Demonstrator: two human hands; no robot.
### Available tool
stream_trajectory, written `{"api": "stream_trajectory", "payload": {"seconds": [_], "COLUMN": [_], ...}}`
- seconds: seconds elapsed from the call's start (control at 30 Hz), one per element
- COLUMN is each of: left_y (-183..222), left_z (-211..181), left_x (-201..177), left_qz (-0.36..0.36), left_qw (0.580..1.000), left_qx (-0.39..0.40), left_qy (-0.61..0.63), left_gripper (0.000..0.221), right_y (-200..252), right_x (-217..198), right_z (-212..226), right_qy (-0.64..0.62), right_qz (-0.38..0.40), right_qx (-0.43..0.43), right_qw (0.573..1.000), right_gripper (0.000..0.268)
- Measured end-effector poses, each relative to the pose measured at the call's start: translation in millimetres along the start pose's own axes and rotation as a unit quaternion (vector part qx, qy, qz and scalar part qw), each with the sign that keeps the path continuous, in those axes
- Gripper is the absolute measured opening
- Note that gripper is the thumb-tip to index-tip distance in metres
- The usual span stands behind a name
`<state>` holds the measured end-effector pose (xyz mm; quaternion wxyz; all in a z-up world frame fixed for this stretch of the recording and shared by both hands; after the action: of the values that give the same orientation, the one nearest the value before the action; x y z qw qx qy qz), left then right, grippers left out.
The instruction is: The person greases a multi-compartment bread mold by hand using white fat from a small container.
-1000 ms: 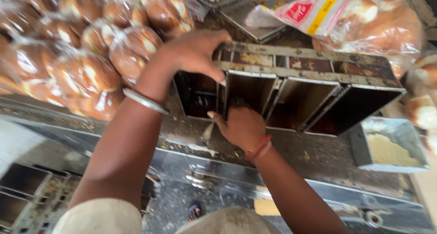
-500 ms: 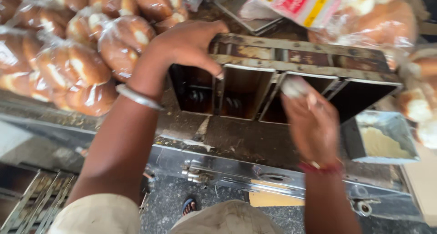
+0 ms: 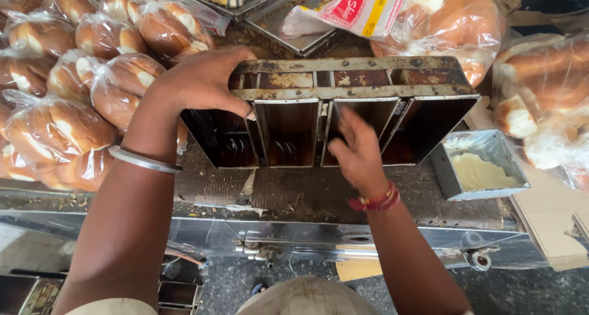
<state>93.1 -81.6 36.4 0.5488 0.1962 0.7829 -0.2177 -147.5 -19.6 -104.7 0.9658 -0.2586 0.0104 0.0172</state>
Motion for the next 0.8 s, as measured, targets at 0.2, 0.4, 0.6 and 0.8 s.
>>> {"api": "stream_trajectory", "payload": {"seconds": [0.2, 0.4, 0.6, 0.8], "left_y": [0, -5, -3, -1], "left_z": [-1, -4, -7, -8], "left_x": [-5, -3, -4, -7], "left_qz": [-0.009, 0.015, 0.02, 0.032], "left_qw": [1.0, 1.0, 1.0, 0.998], "left_qx": [0.03, 0.008, 0.007, -0.047], "left_qy": [-0.006, 0.008, 0.003, 0.028], "left_gripper": [0.1, 0.098, 0.095, 0.092], "right_y": [4, 21, 42, 26], "right_x": [35, 36, 34, -111], "right_z": [58, 16, 15, 77], "right_qy": [0.26, 0.445, 0.585, 0.356], "right_qz": [-0.001, 0.121, 0.238, -0.044], "right_qx": [-0.092, 0.056, 0.066, 0.062], "right_qw": [0.961, 0.885, 0.772, 0.931], "right_gripper": [0.054, 0.064, 0.077, 0.039]}}
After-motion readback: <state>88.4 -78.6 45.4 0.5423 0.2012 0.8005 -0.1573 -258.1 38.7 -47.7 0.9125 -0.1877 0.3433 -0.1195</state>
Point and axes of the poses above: each hand's wrist, its own y-axis away from the middle knuckle, its own x-axis out of the palm, z = x × y, the point moved 10 cm from there along -y, towards the middle knuckle, and after that the axes turned 4 degrees about y, right-handed, at the moved point
